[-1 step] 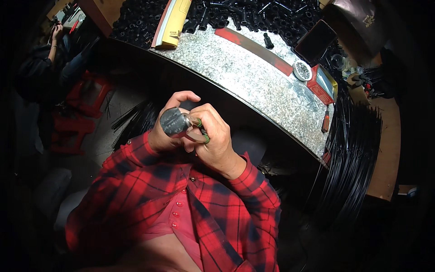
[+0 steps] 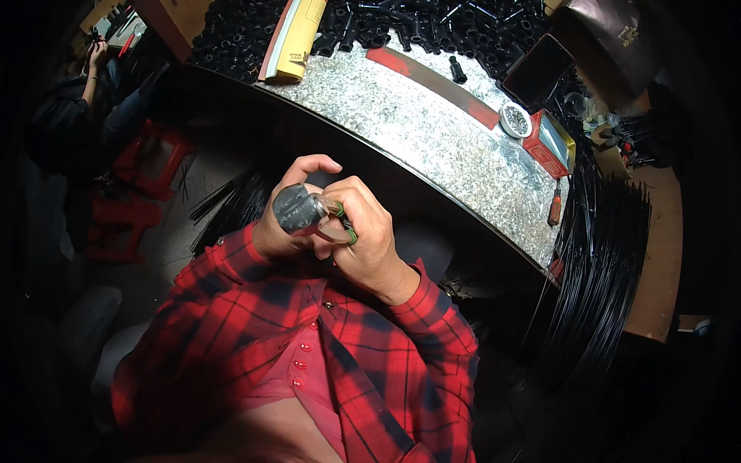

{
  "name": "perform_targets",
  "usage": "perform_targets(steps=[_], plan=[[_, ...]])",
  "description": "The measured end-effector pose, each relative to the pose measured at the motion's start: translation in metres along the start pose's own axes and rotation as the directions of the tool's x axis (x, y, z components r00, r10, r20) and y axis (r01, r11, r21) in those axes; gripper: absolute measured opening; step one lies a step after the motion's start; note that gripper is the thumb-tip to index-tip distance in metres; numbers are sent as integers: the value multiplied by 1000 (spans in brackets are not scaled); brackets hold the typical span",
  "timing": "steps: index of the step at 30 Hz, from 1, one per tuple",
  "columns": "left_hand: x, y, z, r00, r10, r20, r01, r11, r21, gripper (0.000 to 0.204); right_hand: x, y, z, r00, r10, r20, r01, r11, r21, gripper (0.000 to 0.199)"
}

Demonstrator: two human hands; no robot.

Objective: Assembling wire harnesses by crimping connectors onto bundles of wires using pliers.

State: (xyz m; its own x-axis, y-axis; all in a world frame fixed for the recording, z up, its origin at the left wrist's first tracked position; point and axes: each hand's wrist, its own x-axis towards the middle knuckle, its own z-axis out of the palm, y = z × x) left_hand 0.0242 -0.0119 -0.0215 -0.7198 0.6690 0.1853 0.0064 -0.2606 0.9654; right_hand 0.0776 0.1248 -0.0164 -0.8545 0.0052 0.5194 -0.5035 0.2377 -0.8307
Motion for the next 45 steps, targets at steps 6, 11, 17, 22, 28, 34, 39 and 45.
perform_targets(steps=[6,11,17,22,28,34,39,45], plan=[[0,7,0,1000,0,-9,1,996,88,84,-2,5,0,998,-52,26,53,998,-28,32],[-2,1,0,1000,2,21,-1,1000,-11,87,2,-5,-3,996,-63,63,72,988,-138,31],[-3,4,0,997,-83,4,83,995,46,86,14,-18,-11,980,-117,161,150,965,-214,28],[-3,6,1,991,-137,12,136,991,11,89,17,-17,-16,970,-130,207,174,962,-212,24],[-3,-7,2,999,-15,-45,18,997,75,88,14,-14,-14,985,-65,161,98,973,-207,21],[-2,-1,4,998,-47,-52,51,996,78,87,12,-20,-14,992,-46,115,69,978,-197,18],[-3,5,1,984,-179,-20,181,976,124,87,14,-21,-13,986,-121,112,140,974,-179,19],[-2,-4,-2,995,-87,-56,90,995,45,91,18,-12,-11,988,-34,147,60,982,-180,21]])
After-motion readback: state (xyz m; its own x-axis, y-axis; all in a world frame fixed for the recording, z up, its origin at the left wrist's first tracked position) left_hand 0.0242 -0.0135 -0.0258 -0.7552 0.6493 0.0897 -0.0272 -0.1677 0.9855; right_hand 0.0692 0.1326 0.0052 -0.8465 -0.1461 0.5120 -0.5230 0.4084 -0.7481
